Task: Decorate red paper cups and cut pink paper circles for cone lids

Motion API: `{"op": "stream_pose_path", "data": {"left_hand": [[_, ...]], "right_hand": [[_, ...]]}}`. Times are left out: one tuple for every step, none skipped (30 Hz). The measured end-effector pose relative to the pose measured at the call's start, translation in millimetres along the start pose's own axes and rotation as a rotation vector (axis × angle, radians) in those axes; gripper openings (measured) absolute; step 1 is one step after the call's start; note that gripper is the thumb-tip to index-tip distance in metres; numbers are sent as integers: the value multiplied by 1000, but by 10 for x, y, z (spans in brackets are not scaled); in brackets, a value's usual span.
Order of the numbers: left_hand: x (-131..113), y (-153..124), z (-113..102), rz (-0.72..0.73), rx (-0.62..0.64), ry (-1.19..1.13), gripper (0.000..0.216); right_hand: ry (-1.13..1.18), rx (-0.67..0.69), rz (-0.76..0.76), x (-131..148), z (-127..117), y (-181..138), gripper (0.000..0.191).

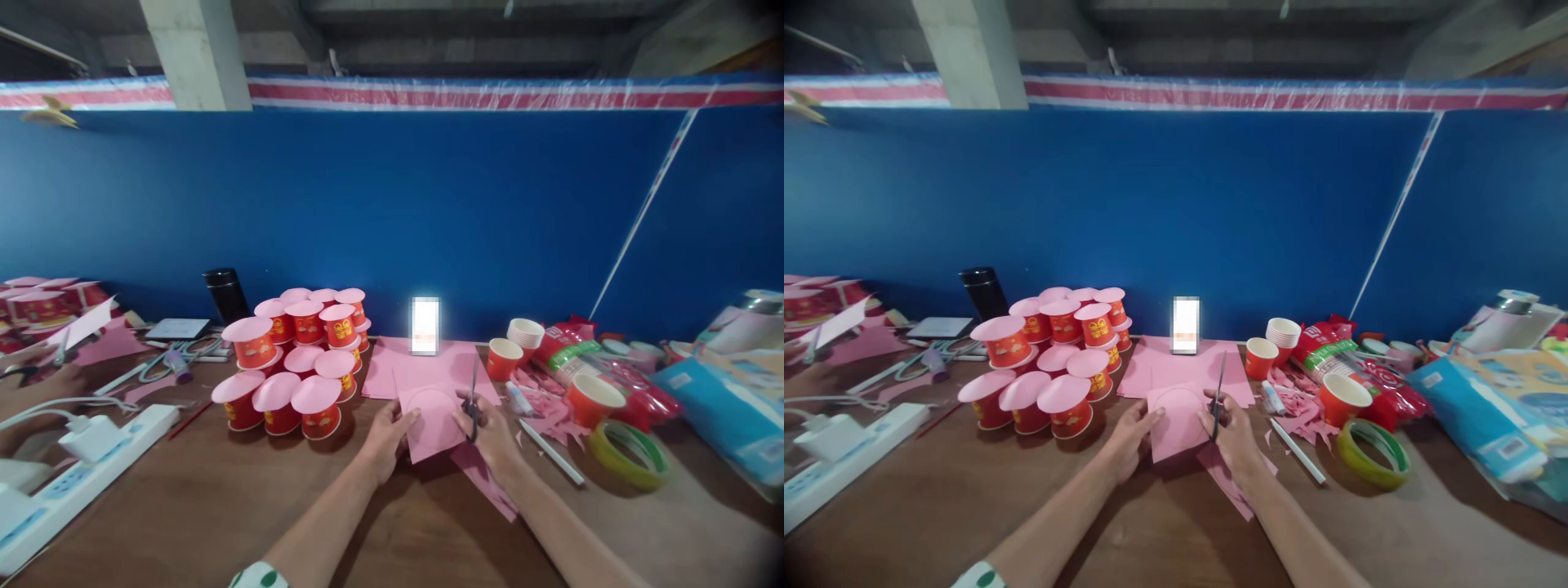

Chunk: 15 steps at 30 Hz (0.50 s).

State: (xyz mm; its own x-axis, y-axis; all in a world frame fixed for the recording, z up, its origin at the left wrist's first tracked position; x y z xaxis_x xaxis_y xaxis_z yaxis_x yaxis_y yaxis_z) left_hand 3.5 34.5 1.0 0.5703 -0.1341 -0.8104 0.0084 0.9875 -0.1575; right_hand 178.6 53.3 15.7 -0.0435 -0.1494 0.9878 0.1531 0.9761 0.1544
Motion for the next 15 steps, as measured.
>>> {"op": "stream_pose_path", "data": {"left_hand": [[26,-4,13,-10,20,14,52],[53,-6,18,-12,32,41,49],[80,-4,15,-6,35,76,46],[106,0,6,7,34,117,44],[127,6,-5,24,31,160,42],[143,12,-18,45,22,204,41],[152,18,-31,65,8,248,40],[153,21,-42,84,-8,285,39],[148,21,-47,101,-25,315,39],[137,18,-45,116,-36,335,39],[123,12,-36,127,-40,342,39],[109,5,-22,133,-37,338,39],[101,-2,-5,129,-27,329,39],[97,-7,9,120,-17,321,39],[97,-10,17,107,-13,320,38]], "right_hand": [[-1,-13,2,-8,-9,0,48],[-1,-23,7,-12,-17,-1,48],[0,-31,10,-12,-24,-5,47],[1,-34,11,-10,-29,-10,47],[3,-34,8,-4,-31,-16,47],[4,-33,-1,4,-32,-24,47],[2,-30,-16,14,-32,-31,47],[-4,-28,-34,24,-32,-37,47],[-15,-25,-54,34,-33,-42,47],[-28,-23,-73,42,-36,-45,48],[-43,-22,-90,48,-41,-44,48],[-57,-21,-105,52,-46,-41,49],[-68,-19,-117,51,-52,-34,49],[-75,-17,-125,46,-58,-24,50],[-77,-13,-128,37,-61,-12,50]]}}
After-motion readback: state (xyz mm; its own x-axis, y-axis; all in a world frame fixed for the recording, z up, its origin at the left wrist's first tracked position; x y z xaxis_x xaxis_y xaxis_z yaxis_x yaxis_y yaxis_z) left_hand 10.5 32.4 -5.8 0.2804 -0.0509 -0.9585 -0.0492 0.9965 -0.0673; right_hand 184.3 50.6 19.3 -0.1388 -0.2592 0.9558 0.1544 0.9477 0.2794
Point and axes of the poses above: each hand's wrist, its own y-axis towards the middle knuckle, its own z-axis out of the palm, x = y × z, the point moved 5 cm from there along y, towards the middle knuckle, and after that the axes turned 6 degrees about -x, right-handed, at the moved point
